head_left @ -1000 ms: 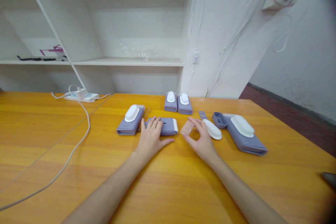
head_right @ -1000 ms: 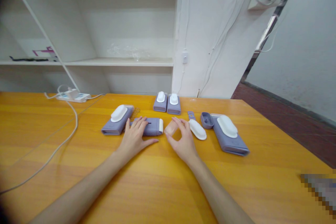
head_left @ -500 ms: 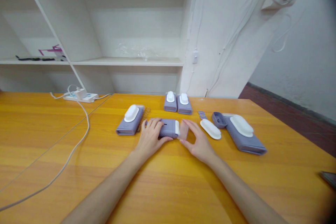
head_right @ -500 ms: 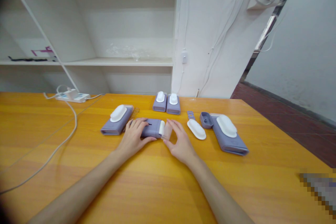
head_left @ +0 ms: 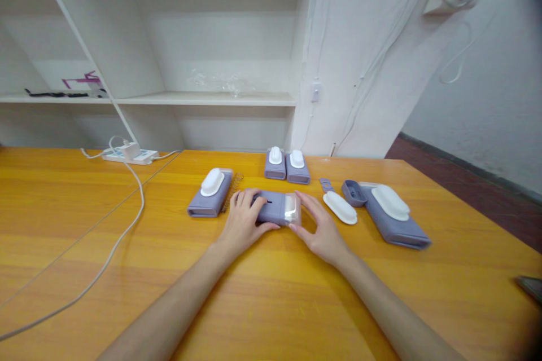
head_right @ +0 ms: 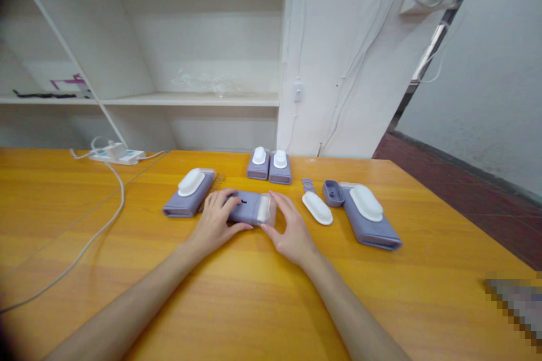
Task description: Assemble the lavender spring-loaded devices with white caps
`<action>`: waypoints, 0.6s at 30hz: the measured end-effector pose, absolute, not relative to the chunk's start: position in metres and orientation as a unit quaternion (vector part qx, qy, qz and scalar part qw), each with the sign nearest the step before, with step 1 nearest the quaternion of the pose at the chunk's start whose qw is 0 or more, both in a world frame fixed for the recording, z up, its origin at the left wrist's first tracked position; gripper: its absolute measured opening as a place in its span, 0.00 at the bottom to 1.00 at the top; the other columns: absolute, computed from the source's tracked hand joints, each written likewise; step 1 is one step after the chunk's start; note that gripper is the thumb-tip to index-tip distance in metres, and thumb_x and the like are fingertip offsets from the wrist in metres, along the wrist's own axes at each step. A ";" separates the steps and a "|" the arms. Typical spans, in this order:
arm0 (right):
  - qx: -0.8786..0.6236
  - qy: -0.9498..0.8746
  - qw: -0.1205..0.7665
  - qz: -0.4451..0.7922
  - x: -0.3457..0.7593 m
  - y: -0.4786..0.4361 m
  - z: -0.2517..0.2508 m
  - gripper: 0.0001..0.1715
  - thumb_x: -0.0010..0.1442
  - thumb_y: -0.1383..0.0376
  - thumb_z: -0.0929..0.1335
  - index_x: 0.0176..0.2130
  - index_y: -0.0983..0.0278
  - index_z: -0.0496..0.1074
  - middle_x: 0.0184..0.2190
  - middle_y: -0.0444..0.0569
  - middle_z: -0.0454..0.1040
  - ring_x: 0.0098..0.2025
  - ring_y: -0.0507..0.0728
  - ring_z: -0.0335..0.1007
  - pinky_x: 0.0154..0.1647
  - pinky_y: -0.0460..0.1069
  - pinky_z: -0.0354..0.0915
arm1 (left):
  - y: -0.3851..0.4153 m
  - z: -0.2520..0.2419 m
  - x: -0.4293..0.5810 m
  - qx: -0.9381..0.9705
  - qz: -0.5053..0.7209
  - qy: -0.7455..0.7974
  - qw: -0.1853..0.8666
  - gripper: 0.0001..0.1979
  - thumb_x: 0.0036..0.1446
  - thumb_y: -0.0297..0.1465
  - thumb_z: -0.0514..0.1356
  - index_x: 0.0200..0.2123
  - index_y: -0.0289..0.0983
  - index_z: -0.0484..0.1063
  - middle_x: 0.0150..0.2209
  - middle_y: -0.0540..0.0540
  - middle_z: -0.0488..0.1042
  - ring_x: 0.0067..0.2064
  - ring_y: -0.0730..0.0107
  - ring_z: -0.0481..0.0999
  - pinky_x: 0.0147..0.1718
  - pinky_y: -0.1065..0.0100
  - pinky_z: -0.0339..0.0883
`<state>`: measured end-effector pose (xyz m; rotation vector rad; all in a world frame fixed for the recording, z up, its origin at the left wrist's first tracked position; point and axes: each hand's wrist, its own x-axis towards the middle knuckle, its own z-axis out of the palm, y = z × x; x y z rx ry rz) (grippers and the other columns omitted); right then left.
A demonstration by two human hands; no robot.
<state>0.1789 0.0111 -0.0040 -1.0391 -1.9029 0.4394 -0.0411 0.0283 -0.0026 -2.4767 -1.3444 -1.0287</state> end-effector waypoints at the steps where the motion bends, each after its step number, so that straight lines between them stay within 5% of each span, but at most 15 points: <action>1: -0.417 -0.769 0.449 0.181 0.179 0.011 -0.004 0.36 0.55 0.65 0.69 0.61 0.59 0.57 0.58 0.53 0.61 0.60 0.62 0.57 0.60 0.62 0.55 | 0.028 -0.002 -0.041 -0.825 -0.342 -0.444 0.071 0.26 0.46 0.48 0.64 0.44 0.40 0.66 0.49 0.40 0.66 0.49 0.54 0.65 0.50 0.51 0.57; 18: -0.441 -0.738 0.440 0.259 0.176 0.014 -0.014 0.43 0.54 0.62 0.72 0.62 0.57 0.51 0.59 0.53 0.61 0.56 0.61 0.63 0.58 0.60 0.59 | 0.025 -0.001 -0.042 -0.819 -0.352 -0.447 0.071 0.26 0.48 0.48 0.62 0.45 0.39 0.65 0.50 0.40 0.66 0.50 0.54 0.64 0.50 0.51 0.57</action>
